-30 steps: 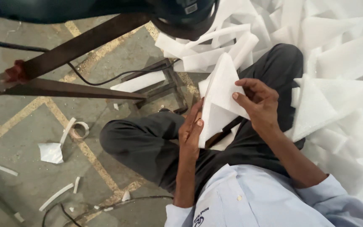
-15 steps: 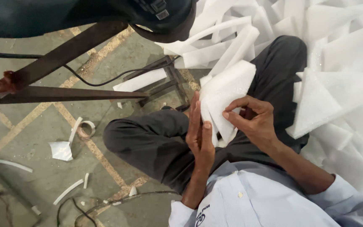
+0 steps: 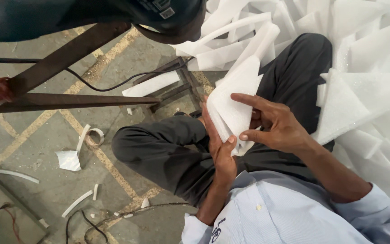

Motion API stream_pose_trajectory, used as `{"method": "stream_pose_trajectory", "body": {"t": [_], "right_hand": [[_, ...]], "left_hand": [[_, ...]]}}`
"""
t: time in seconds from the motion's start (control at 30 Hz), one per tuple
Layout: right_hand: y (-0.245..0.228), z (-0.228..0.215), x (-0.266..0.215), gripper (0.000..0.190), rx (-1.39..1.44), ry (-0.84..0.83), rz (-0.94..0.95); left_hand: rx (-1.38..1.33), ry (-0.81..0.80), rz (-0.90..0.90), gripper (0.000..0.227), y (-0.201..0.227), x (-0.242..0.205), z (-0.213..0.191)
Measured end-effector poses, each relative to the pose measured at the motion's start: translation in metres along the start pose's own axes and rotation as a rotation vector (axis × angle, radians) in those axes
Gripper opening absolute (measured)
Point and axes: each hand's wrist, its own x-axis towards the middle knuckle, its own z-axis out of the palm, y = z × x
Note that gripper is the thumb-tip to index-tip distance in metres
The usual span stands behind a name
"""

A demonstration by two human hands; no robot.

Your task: The person sits on the floor and repeatedly folds white foam strips by hand. They pick up individual strips, fold them in half, and place them into a growing pile. A heat gun is mounted on a stand nearby but is not used during the clip.

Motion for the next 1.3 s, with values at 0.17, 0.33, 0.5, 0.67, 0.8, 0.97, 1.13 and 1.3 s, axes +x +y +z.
{"method": "stream_pose_trajectory", "body": {"t": [0.17,0.33,0.5,0.67,0.8,0.97,1.13,1.3], "right_hand": [[-0.011,0.004,0.005,0.082,-0.020,-0.005,0.081],[-0.014,0.009,0.004,0.079,0.064,-0.020,0.053],[-0.021,0.006,0.002,0.075,-0.053,0.029,0.064],[-0.026,0.001,0.008,0.075,-0.046,0.064,0.042],[-0.027,-0.004,0.021,0.077,-0.097,0.101,0.055],[-0.030,-0.009,0.043,0.078,-0.210,0.137,0.035],[-0.044,-0.013,0.074,0.070,-0.130,0.115,-0.138],[-0.044,-0.022,0.118,0.067,0.054,0.046,-0.237]], "left_hand": [[-0.143,0.024,-0.030,0.090,0.002,0.000,0.003],[-0.162,0.076,0.027,0.086,0.013,0.002,0.010],[-0.304,0.084,0.003,0.086,0.026,0.009,0.020],[-0.335,0.064,0.053,0.080,0.032,0.018,0.027],[-0.350,0.108,0.011,0.090,0.037,0.032,0.024],[-0.382,0.105,0.033,0.089,0.040,0.056,0.024],[-0.476,0.117,0.014,0.088,0.044,0.094,0.020],[-0.577,0.095,-0.022,0.088,0.037,0.139,0.002]]}}
